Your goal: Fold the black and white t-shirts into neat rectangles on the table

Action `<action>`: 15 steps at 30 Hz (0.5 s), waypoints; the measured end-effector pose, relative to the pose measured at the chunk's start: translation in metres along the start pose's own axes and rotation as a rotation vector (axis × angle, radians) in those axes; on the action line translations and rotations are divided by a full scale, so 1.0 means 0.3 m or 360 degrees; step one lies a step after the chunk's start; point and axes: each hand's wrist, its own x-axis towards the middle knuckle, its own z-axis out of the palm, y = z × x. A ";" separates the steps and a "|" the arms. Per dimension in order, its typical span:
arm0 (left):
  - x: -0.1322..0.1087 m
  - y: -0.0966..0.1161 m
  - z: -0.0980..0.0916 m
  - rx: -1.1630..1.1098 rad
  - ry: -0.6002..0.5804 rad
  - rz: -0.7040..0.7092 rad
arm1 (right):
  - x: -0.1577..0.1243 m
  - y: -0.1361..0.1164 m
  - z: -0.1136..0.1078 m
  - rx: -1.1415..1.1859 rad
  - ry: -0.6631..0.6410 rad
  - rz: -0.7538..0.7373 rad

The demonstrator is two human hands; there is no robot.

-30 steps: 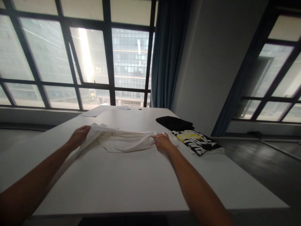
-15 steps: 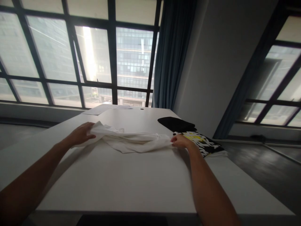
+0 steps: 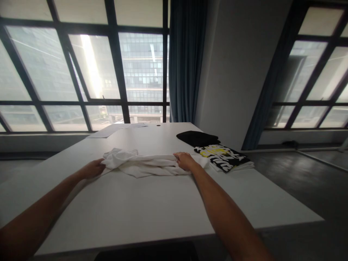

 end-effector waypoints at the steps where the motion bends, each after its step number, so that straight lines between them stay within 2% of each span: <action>1: -0.002 0.021 -0.004 -0.0113 -0.0009 0.0000 | 0.001 -0.008 0.008 -0.0027 -0.0011 -0.0002; 4: -0.008 0.073 -0.051 -0.0637 -0.0023 -0.0099 | -0.009 -0.008 -0.006 -0.0031 0.0026 0.0020; 6: -0.016 0.104 -0.103 -0.1028 0.0023 -0.0174 | -0.023 0.003 -0.040 0.0108 0.0023 0.0039; 9: -0.036 0.151 -0.199 -0.1501 0.0328 -0.0229 | -0.045 0.020 -0.115 0.0421 -0.0063 -0.0002; 10: -0.039 0.167 -0.235 -0.1582 0.0420 -0.0220 | -0.049 0.023 -0.147 0.0530 -0.0119 -0.0043; 12: -0.020 0.202 -0.310 -0.1573 0.0470 -0.0111 | -0.044 0.023 -0.220 0.0724 -0.0282 -0.0119; 15: 0.102 0.254 -0.408 -0.1342 0.0406 0.0116 | 0.020 0.008 -0.332 0.0817 -0.0506 -0.0132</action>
